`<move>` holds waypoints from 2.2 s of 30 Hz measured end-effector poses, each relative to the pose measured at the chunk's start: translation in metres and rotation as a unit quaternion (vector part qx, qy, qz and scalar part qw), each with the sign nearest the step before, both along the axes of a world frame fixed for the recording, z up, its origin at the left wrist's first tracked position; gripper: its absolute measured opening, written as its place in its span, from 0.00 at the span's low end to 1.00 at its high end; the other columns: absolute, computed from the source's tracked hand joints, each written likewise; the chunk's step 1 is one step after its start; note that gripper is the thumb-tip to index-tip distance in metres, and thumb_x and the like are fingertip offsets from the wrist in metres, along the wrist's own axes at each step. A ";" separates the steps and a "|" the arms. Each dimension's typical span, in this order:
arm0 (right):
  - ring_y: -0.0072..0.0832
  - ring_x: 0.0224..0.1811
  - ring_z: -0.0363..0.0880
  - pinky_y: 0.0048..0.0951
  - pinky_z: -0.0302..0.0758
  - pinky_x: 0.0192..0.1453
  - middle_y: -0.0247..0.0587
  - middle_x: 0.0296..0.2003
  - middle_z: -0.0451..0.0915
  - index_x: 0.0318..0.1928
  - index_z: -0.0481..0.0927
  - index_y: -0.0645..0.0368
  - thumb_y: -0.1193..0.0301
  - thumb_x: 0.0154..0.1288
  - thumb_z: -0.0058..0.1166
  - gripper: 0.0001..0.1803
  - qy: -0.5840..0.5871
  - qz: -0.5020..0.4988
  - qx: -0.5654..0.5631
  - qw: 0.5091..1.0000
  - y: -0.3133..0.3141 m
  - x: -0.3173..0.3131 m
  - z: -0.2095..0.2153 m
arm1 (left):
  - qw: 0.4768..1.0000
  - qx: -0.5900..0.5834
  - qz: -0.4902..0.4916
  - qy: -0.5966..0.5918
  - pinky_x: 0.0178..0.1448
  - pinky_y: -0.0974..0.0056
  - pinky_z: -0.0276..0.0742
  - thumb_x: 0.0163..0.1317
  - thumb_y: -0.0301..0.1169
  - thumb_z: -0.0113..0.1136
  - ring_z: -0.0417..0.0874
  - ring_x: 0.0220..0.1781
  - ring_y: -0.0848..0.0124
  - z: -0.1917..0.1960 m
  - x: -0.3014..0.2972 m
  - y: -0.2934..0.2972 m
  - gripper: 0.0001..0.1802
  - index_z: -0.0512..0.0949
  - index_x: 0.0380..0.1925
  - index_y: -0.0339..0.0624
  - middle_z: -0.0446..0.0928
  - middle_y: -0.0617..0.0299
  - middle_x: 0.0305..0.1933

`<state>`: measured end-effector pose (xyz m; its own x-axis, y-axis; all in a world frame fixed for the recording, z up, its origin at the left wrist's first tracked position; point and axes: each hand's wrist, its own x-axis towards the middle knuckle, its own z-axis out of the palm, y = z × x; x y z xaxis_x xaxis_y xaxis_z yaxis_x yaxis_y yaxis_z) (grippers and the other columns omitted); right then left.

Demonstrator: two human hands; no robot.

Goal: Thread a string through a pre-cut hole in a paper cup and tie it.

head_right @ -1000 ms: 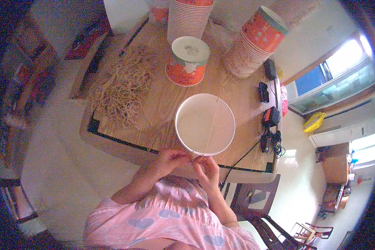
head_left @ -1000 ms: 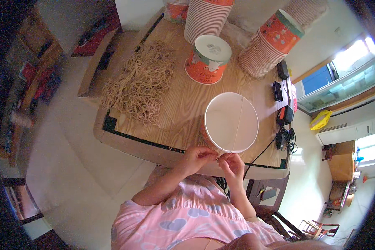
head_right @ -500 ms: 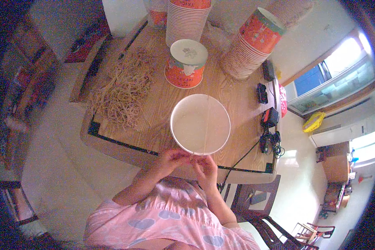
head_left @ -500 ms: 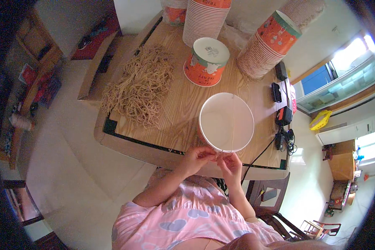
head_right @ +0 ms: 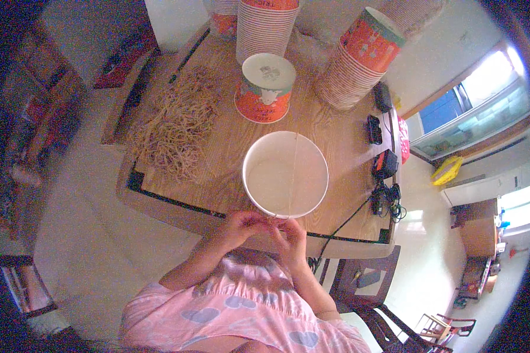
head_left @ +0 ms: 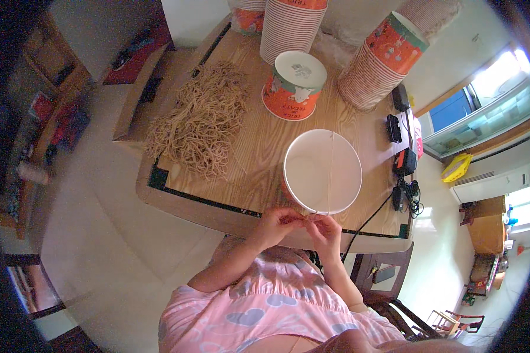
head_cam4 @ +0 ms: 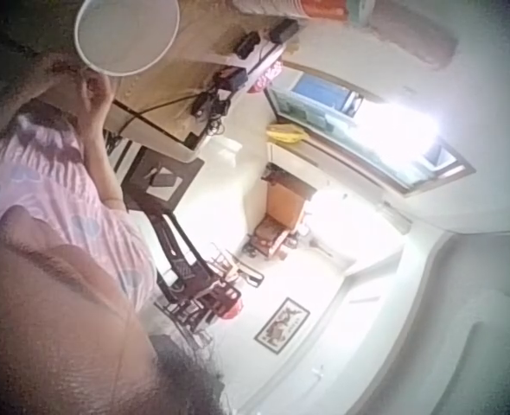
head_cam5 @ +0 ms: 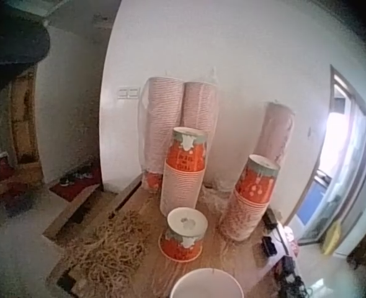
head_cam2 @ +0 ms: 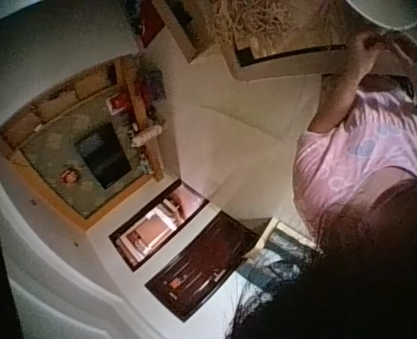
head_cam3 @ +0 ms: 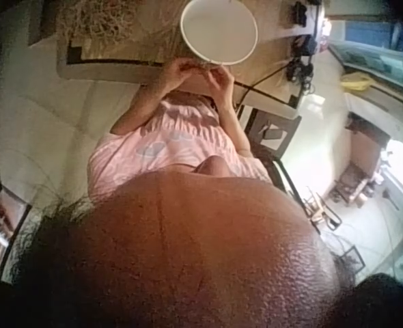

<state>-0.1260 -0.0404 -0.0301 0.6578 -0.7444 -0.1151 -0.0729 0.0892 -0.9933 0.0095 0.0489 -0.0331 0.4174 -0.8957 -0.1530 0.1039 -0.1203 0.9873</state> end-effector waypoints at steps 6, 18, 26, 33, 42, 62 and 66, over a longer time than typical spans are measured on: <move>0.18 0.36 0.76 0.18 0.72 0.40 0.35 0.33 0.78 0.36 0.76 0.66 0.79 0.60 0.53 0.04 0.007 -0.015 0.004 1.000 0.000 0.001 0.003 | 1.000 -0.016 0.006 0.001 0.37 0.71 0.75 0.54 0.26 0.61 0.78 0.31 0.78 0.005 -0.003 -0.002 0.05 0.79 0.30 0.35 0.80 0.63 0.28; 0.16 0.31 0.72 0.17 0.69 0.37 0.31 0.30 0.78 0.35 0.77 0.65 0.78 0.61 0.51 0.04 -0.002 -0.004 -0.021 1.000 -0.002 0.002 0.022 | 0.997 -0.051 0.030 0.050 0.41 0.72 0.75 0.58 0.28 0.59 0.79 0.36 0.77 0.013 -0.004 -0.002 0.07 0.80 0.35 0.36 0.80 0.61 0.36; 0.15 0.30 0.71 0.15 0.67 0.36 0.30 0.29 0.77 0.34 0.76 0.65 0.78 0.61 0.53 0.03 -0.009 0.005 -0.017 1.000 -0.002 0.000 0.017 | 0.994 -0.068 0.038 0.073 0.41 0.72 0.75 0.57 0.29 0.60 0.79 0.36 0.77 0.017 -0.006 -0.008 0.07 0.80 0.34 0.37 0.79 0.64 0.34; 0.15 0.31 0.70 0.16 0.66 0.36 0.31 0.29 0.75 0.34 0.74 0.63 0.76 0.61 0.53 0.03 -0.038 -0.007 0.000 0.999 0.002 0.001 0.023 | 0.960 -0.059 0.034 0.270 0.41 0.72 0.71 0.58 0.36 0.60 0.76 0.35 0.78 0.010 -0.008 -0.008 0.11 0.79 0.35 0.41 0.79 0.66 0.32; 0.20 0.33 0.72 0.23 0.69 0.42 0.33 0.32 0.75 0.36 0.73 0.62 0.73 0.63 0.49 0.05 -0.171 -0.013 0.204 0.964 -0.004 0.001 0.022 | 0.837 -0.119 0.001 0.535 0.38 0.72 0.70 0.58 0.35 0.59 0.75 0.33 0.79 0.002 -0.012 -0.012 0.09 0.77 0.35 0.45 0.77 0.68 0.34; 0.19 0.37 0.75 0.21 0.71 0.45 0.36 0.35 0.77 0.39 0.74 0.65 0.82 0.55 0.56 0.10 -0.045 -0.008 -0.059 0.997 0.003 0.009 0.021 | 0.944 -0.076 0.090 0.308 0.39 0.73 0.69 0.57 0.33 0.60 0.73 0.31 0.80 0.016 -0.012 -0.013 0.09 0.79 0.33 0.39 0.76 0.68 0.29; 0.19 0.36 0.75 0.21 0.72 0.42 0.36 0.33 0.77 0.36 0.75 0.66 0.81 0.58 0.53 0.05 -0.032 -0.011 -0.047 0.998 0.005 0.013 0.031 | 0.947 -0.081 0.078 0.300 0.37 0.73 0.68 0.58 0.33 0.58 0.73 0.30 0.80 0.024 -0.006 -0.014 0.08 0.78 0.31 0.39 0.75 0.69 0.27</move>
<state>-0.1130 -0.0356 0.0014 0.6453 -0.7639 -0.0024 -0.0078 -0.0034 -1.0000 0.0031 0.0346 -0.0095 0.4291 -0.8619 -0.2703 0.6555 0.0912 0.7496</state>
